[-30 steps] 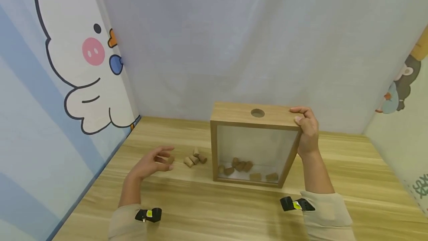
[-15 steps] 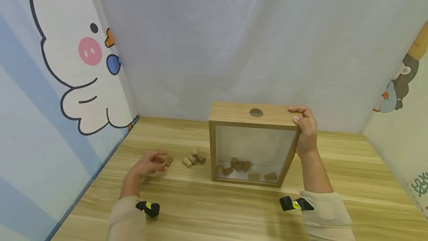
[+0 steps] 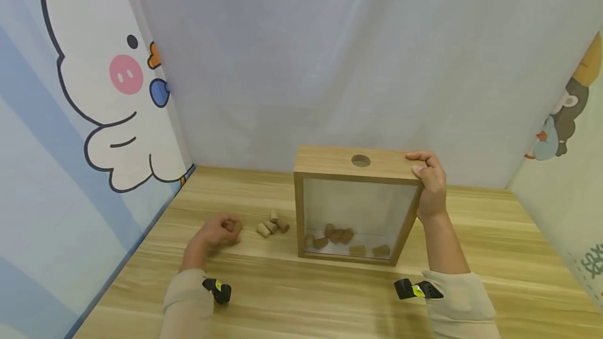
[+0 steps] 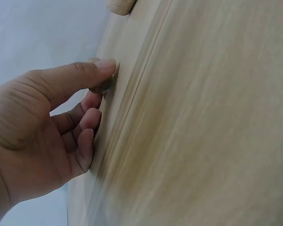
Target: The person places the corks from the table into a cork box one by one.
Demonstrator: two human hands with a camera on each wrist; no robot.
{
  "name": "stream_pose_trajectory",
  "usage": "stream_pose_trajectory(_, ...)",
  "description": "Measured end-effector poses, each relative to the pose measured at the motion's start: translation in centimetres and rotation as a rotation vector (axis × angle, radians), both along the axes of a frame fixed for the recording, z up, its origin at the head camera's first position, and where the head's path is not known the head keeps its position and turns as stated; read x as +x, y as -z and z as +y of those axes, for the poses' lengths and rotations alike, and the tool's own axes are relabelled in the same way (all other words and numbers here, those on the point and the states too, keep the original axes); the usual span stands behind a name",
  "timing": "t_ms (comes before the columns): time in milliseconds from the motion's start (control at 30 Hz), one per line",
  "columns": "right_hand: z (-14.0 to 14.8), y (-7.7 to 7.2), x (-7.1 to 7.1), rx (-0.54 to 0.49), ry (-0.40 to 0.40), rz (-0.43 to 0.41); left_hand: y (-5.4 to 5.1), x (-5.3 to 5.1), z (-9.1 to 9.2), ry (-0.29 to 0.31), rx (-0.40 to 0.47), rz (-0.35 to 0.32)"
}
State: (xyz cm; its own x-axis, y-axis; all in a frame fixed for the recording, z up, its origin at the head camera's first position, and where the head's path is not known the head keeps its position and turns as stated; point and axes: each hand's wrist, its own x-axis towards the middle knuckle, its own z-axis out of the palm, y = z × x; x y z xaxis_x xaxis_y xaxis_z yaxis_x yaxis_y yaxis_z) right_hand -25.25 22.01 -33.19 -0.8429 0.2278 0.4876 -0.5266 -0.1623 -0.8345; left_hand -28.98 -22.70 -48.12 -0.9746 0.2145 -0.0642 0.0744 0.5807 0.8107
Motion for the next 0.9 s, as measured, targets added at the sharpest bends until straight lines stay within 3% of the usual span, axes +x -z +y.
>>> stream_pose_trajectory(200, 0.1, 0.1, 0.0, 0.003, 0.003, -0.006, 0.0, 0.4, -0.1, -0.063, -0.043, 0.013)
stream_pose_trajectory(333, 0.1, 0.0, 0.0, 0.002, 0.006, -0.004, -0.3, 0.6, 0.0, -0.056, -0.021, 0.003)
stream_pose_trajectory(533, 0.2, 0.1, -0.1, -0.004, -0.001, 0.001, -1.6, 1.5, 0.8, -0.06, 0.024, -0.026)
stream_pose_trajectory(900, 0.1, 0.1, 0.0, -0.001, -0.01, 0.013, -3.5, 2.0, 2.2, -0.016, 0.072, 0.009)
